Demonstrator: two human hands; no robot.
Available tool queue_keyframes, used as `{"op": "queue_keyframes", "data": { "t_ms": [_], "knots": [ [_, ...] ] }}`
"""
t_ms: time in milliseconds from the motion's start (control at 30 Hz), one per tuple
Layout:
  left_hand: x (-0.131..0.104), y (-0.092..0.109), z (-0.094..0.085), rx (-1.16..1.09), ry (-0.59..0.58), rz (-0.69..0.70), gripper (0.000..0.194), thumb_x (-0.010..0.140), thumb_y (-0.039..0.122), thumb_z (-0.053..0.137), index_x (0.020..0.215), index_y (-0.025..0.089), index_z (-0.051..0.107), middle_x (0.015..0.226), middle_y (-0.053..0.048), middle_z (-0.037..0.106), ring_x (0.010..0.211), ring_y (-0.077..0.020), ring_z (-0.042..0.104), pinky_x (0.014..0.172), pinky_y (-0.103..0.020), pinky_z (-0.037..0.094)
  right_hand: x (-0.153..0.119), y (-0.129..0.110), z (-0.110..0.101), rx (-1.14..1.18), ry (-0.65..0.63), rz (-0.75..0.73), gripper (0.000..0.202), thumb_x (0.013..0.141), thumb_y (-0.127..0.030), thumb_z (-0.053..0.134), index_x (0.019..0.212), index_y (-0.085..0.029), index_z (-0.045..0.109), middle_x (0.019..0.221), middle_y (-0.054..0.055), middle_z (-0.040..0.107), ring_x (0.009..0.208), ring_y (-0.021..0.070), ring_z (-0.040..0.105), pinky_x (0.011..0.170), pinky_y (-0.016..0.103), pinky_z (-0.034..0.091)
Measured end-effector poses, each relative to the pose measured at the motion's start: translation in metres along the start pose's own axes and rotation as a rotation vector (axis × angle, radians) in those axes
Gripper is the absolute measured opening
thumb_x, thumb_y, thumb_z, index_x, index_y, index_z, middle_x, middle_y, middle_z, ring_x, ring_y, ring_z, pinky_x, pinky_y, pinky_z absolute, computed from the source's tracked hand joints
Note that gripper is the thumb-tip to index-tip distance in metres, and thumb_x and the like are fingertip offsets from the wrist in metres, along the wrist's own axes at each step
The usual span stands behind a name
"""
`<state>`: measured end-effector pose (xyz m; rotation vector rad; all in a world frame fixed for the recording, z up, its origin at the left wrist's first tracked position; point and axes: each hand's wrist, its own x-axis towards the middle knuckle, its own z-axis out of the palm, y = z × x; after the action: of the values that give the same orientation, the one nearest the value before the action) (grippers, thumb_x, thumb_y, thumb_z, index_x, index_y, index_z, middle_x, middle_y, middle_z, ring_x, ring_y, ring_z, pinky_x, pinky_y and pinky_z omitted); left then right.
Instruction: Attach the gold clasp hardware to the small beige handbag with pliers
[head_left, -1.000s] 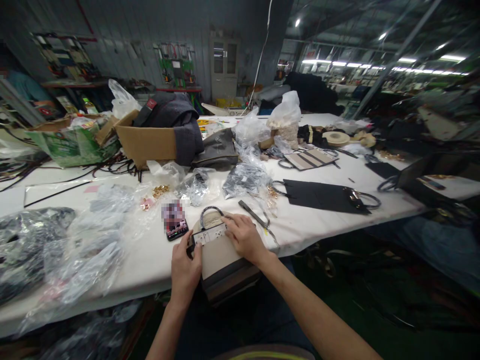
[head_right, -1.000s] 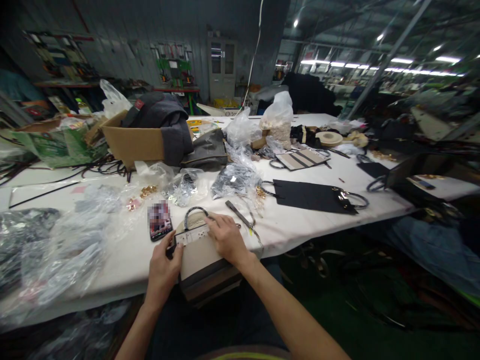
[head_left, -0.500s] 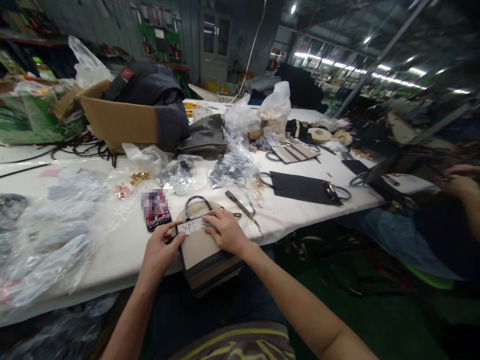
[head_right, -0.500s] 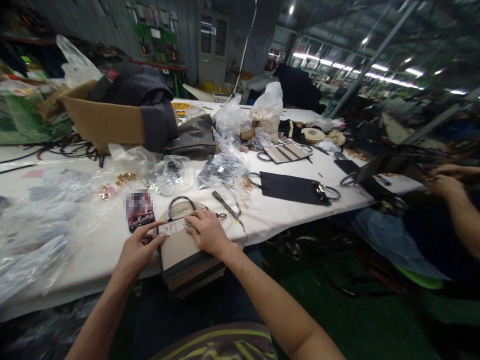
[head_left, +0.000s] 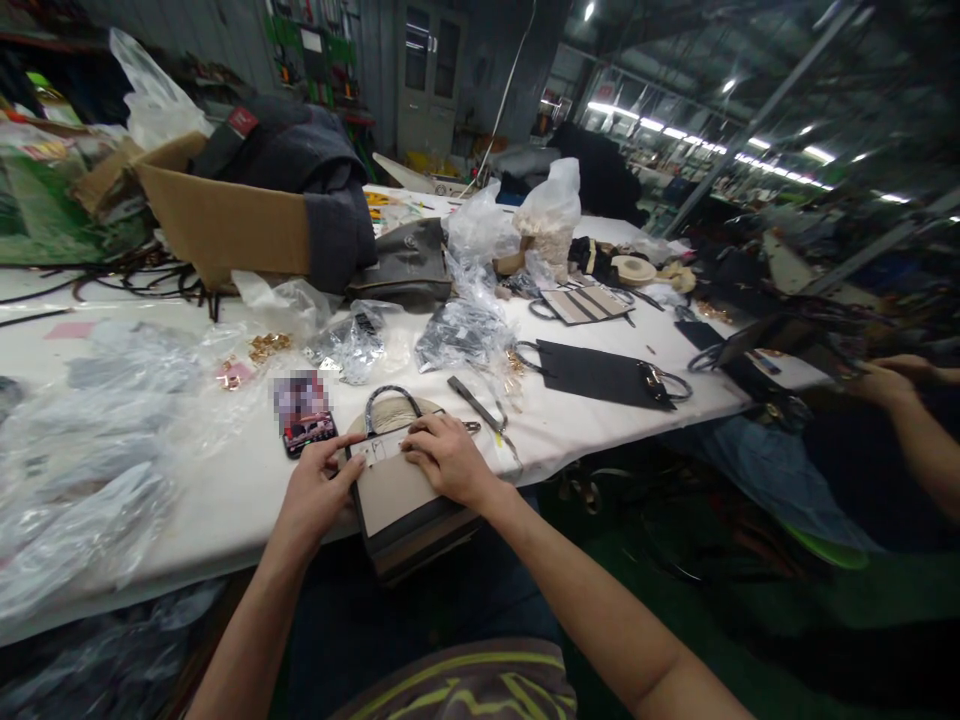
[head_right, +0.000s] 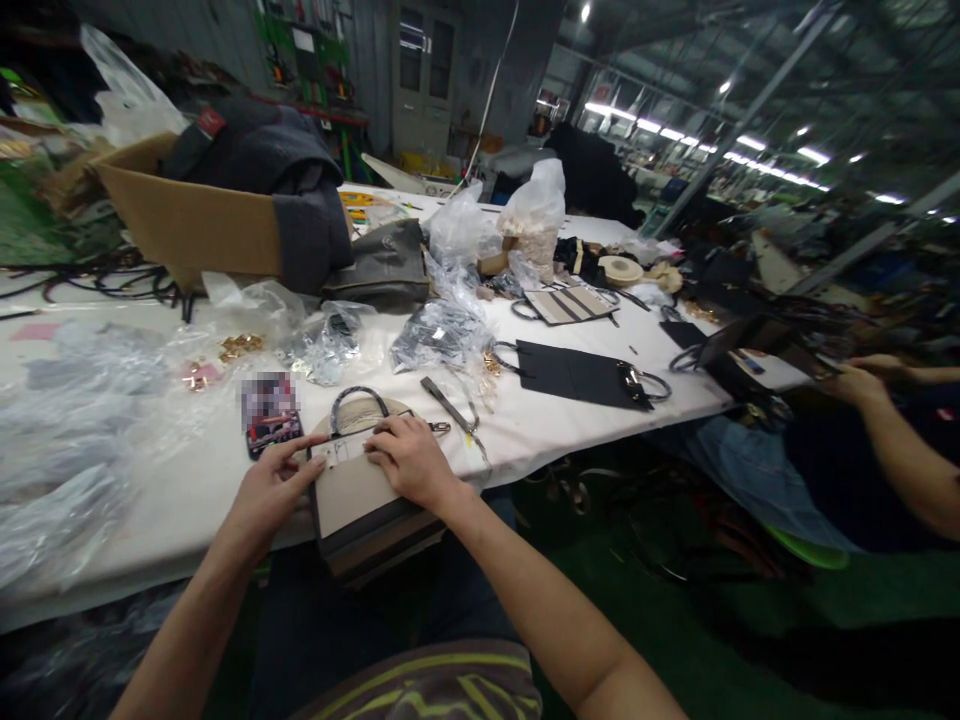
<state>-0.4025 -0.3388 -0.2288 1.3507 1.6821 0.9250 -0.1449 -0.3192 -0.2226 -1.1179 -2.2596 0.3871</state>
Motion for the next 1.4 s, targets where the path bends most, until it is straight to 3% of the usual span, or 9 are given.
{"op": "queue_keyframes", "data": {
  "t_ms": [267, 567, 700, 833, 933, 1167, 1300, 1400],
  "knots": [
    [0.009, -0.003, 0.009, 0.236, 0.081, 0.179, 0.068, 0.086, 0.061, 0.058, 0.129, 0.015, 0.084, 0.109, -0.015, 0.067, 0.103, -0.0354, 0.064, 0.099, -0.053, 0.057, 0.003, -0.004, -0.002, -0.085, -0.023, 0.029, 0.012, 0.109, -0.029, 0.079, 0.118, -0.024, 0.084, 0.133, 0.008, 0.077, 0.123, 0.0248, 0.067, 0.114, 0.043, 0.050],
    [0.028, -0.023, 0.011, 0.313, 0.023, 0.266, 0.075, 0.087, 0.069, 0.053, 0.130, 0.014, 0.082, 0.116, -0.019, 0.069, 0.125, -0.0436, 0.065, 0.114, -0.062, 0.054, 0.002, 0.003, 0.003, -0.099, 0.001, 0.026, 0.013, 0.111, -0.035, 0.077, 0.117, -0.026, 0.083, 0.132, 0.005, 0.077, 0.123, 0.0231, 0.068, 0.116, 0.042, 0.049],
    [0.035, -0.031, 0.006, 0.308, -0.009, 0.241, 0.074, 0.083, 0.073, 0.058, 0.128, 0.019, 0.083, 0.107, -0.016, 0.070, 0.115, -0.0414, 0.068, 0.101, -0.056, 0.059, 0.001, 0.005, 0.004, -0.119, 0.003, 0.010, 0.016, 0.113, -0.037, 0.074, 0.119, -0.026, 0.084, 0.133, 0.006, 0.077, 0.124, 0.0236, 0.068, 0.116, 0.042, 0.049],
    [0.053, -0.050, 0.002, 0.335, -0.082, 0.281, 0.079, 0.083, 0.077, 0.061, 0.128, 0.017, 0.084, 0.107, -0.017, 0.074, 0.102, -0.0389, 0.068, 0.091, -0.053, 0.058, 0.002, 0.009, 0.005, -0.185, -0.005, -0.029, 0.022, 0.115, -0.042, 0.071, 0.118, -0.026, 0.084, 0.130, 0.004, 0.078, 0.123, 0.0226, 0.069, 0.116, 0.041, 0.048],
    [0.062, -0.057, 0.002, 0.337, -0.084, 0.299, 0.078, 0.080, 0.078, 0.062, 0.123, 0.017, 0.085, 0.089, -0.013, 0.072, 0.088, -0.0377, 0.067, 0.085, -0.053, 0.057, 0.002, 0.010, 0.006, -0.215, -0.015, -0.036, 0.023, 0.116, -0.043, 0.069, 0.118, -0.027, 0.084, 0.129, 0.003, 0.079, 0.122, 0.0219, 0.069, 0.115, 0.040, 0.047],
    [0.050, -0.027, -0.002, 0.276, -0.049, 0.244, 0.073, 0.070, 0.075, 0.067, 0.114, 0.020, 0.087, 0.093, -0.014, 0.074, 0.095, -0.0401, 0.069, 0.090, -0.056, 0.059, 0.002, 0.009, 0.006, -0.164, 0.001, -0.025, 0.020, 0.114, -0.041, 0.071, 0.118, -0.026, 0.084, 0.131, 0.005, 0.079, 0.124, 0.0227, 0.069, 0.115, 0.040, 0.048],
    [0.043, -0.014, -0.003, 0.203, -0.053, 0.210, 0.067, 0.068, 0.071, 0.070, 0.111, 0.022, 0.085, 0.109, -0.016, 0.081, 0.113, -0.0437, 0.071, 0.099, -0.057, 0.059, 0.001, 0.009, 0.007, -0.134, 0.006, -0.004, 0.020, 0.113, -0.042, 0.073, 0.119, -0.027, 0.084, 0.133, 0.006, 0.079, 0.123, 0.0235, 0.070, 0.116, 0.041, 0.049],
    [0.039, -0.009, -0.001, 0.166, -0.041, 0.189, 0.069, 0.066, 0.072, 0.067, 0.109, 0.021, 0.085, 0.107, -0.017, 0.081, 0.116, -0.0462, 0.071, 0.103, -0.060, 0.058, -0.001, 0.011, 0.009, -0.109, 0.006, 0.010, 0.018, 0.112, -0.040, 0.074, 0.120, -0.027, 0.084, 0.133, 0.006, 0.078, 0.124, 0.0233, 0.070, 0.118, 0.042, 0.049]
  ]
}}
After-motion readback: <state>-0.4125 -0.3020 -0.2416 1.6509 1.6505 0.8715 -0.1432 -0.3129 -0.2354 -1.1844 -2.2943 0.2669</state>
